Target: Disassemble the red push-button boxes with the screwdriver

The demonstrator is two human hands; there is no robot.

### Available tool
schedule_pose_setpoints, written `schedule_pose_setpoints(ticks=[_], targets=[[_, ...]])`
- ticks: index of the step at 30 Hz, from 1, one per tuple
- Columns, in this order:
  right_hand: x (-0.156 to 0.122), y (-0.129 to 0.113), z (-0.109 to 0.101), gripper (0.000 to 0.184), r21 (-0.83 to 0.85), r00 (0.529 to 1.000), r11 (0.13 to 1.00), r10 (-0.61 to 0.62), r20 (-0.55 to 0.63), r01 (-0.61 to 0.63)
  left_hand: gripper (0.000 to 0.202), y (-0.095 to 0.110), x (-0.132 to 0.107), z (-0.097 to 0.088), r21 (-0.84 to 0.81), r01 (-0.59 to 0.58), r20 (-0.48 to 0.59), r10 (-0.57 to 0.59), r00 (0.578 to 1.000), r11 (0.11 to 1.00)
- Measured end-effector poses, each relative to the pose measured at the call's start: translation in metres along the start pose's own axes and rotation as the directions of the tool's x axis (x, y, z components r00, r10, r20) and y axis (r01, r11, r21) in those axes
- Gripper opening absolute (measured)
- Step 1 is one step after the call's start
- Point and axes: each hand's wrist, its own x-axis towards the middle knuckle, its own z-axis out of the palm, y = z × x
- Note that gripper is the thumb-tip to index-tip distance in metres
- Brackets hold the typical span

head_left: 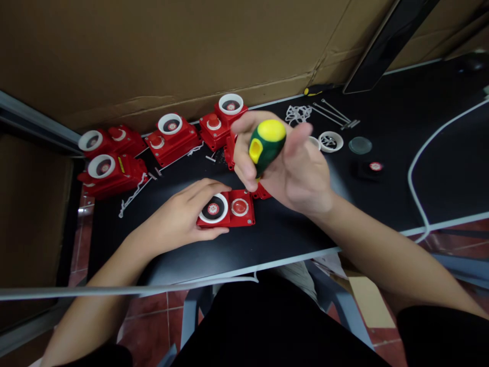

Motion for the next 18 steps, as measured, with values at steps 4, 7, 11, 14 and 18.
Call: schedule_pose_setpoints(ticks=[4, 7, 11, 14, 18], targets=[[0.0031, 0.003, -0.0018, 0.05, 0.024, 0.999, 0.999, -0.029, -0.036, 0.03, 0.061, 0.0003, -0.0005, 0.0004, 0.002, -0.01, -0.005, 0.01, 1.0, 1.0], [0.0025, 0.0085, -0.0044, 0.041, 0.02, 0.998, 0.998, -0.059, 0.017, 0.059, 0.06, -0.0011, -0.0009, 0.0016, 0.011, -0.045, -0.026, 0.045, 0.999, 0.999], [-0.0009, 0.0081, -0.0027, 0.055, 0.038, 0.997, 0.999, 0.006, 0.072, -0.009, 0.059, -0.0023, -0.001, 0.0022, 0.019, -0.062, -0.026, 0.062, 0.998, 0.998], [-0.0022, 0.0054, -0.0007, 0.056, 0.051, 0.999, 0.998, 0.031, 0.02, -0.032, 0.062, -0.0024, -0.0012, 0.002, 0.023, -0.043, -0.023, 0.044, 0.999, 0.999], [-0.0021, 0.0081, -0.0017, 0.052, -0.03, 0.997, 0.999, 0.015, -0.073, -0.017, 0.062, -0.0032, -0.0014, 0.0024, 0.02, -0.055, -0.031, 0.056, 0.998, 0.998]])
